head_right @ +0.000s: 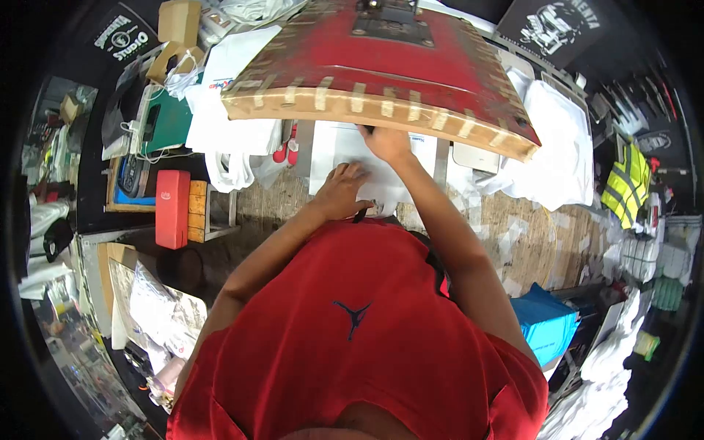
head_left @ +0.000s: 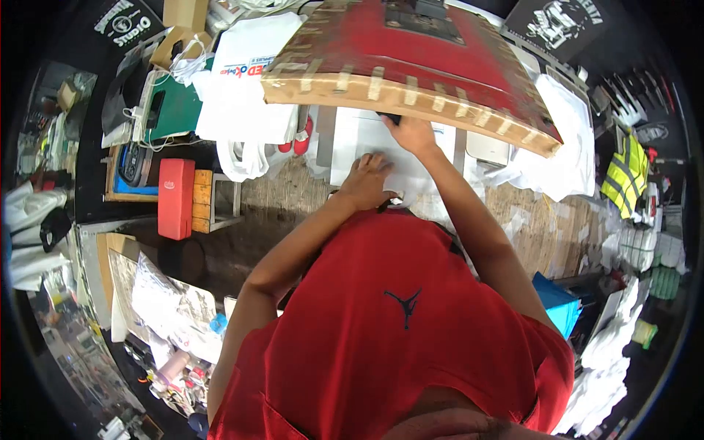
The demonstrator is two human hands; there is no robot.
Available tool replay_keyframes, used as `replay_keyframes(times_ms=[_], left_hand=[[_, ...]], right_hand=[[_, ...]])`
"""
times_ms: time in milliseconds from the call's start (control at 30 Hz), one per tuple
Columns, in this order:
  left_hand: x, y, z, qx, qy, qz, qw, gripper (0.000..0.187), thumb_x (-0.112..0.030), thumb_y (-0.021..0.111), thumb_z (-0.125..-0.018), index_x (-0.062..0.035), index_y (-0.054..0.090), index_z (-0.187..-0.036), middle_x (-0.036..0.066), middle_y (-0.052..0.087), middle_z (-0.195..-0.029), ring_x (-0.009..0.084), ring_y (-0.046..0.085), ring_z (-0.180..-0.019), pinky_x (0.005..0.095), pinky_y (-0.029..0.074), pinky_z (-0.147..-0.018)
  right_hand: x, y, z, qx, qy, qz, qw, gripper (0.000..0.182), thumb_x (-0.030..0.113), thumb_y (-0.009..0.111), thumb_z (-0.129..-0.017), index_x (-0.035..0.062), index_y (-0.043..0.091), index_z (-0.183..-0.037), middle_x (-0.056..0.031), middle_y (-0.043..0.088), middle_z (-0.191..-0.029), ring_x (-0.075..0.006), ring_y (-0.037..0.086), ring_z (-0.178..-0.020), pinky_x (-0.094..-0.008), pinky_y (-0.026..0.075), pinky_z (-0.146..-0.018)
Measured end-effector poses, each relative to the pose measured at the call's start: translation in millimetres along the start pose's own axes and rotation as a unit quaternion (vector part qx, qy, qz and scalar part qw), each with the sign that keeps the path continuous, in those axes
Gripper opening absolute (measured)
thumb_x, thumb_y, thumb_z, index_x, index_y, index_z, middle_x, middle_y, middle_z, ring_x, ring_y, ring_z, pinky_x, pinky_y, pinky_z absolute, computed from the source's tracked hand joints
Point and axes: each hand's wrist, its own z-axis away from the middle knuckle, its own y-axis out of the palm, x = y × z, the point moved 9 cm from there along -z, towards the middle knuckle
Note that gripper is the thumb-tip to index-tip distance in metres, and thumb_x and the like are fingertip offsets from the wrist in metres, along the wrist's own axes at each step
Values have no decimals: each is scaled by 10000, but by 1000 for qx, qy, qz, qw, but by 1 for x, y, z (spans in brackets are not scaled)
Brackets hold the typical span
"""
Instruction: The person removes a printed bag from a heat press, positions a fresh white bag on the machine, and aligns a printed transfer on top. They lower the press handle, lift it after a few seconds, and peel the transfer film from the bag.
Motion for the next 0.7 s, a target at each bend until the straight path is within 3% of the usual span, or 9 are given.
replay_keyframes(times_ms=[67,267,333,367,400,500,600,667,700], left_hand=[[8,-5,1,-31,-4,-17,999,778,-486,762,-780,-89,502,-1397,193,386,-1474,405,365,-1359,524,339,-1123],[33,6,1,33,-45,-23,998,807,-539,708,-814,-88,462,-1437,237,299,-1545,438,294,-1412,533,286,-1155],[35,13,2,43,-31,-5,999,796,-547,691,-825,-64,470,-1416,251,267,-1563,455,264,-1429,538,275,-1160],[38,15,3,46,-36,0,998,796,-547,691,-825,-64,470,-1416,251,267,-1563,455,264,-1429,538,275,-1160],[37,13,2,56,-30,10,998,789,-545,690,-827,-56,474,-1407,256,273,-1559,463,262,-1428,542,276,-1158],[36,13,0,72,-28,20,997,788,-547,692,-821,-48,483,-1393,264,283,-1551,477,266,-1420,554,279,-1153],[38,12,-3,82,-29,23,996,800,-551,704,-803,-37,495,-1379,255,281,-1554,457,268,-1422,581,290,-1135],[37,13,-7,80,-28,35,996,807,-550,713,-791,-26,503,-1368,243,274,-1560,432,264,-1431,601,300,-1121],[38,11,-7,83,-32,37,995,829,-564,715,-785,-27,495,-1378,259,284,-1551,463,274,-1417,580,296,-1132]], right_hand=[[22,16,-22,30,3,-1,1000,444,368,695,-876,170,607,-1264,-216,615,-1236,-418,563,-1156,-507,447,-982],[48,77,-31,107,-40,69,991,370,324,673,-890,194,627,-1234,-169,619,-1236,-390,559,-1175,-511,436,-977],[50,72,-41,-17,-109,86,990,389,323,688,-877,174,627,-1232,-182,634,-1191,-400,567,-1151,-523,431,-974],[41,76,-52,31,-74,33,996,425,336,703,-859,157,626,-1237,-181,640,-1194,-400,567,-1158,-518,423,-996],[40,70,-62,-52,-103,45,992,439,325,702,-850,137,626,-1240,-164,646,-1199,-390,573,-1154,-511,426,-999],[36,74,-93,-95,-193,131,968,432,302,691,-849,129,624,-1239,-161,653,-1186,-381,584,-1134,-508,433,-990],[35,63,-106,-70,-177,54,980,400,273,686,-845,142,635,-1220,-150,660,-1169,-375,592,-1114,-510,448,-965],[30,87,-103,106,-98,69,987,358,279,697,-849,177,645,-1187,-155,662,-1132,-352,597,-1107,-501,466,-945],[32,97,-89,112,-105,124,980,321,279,702,-852,208,646,-1161,-161,614,-1152,-353,571,-1106,-497,485,-917]])
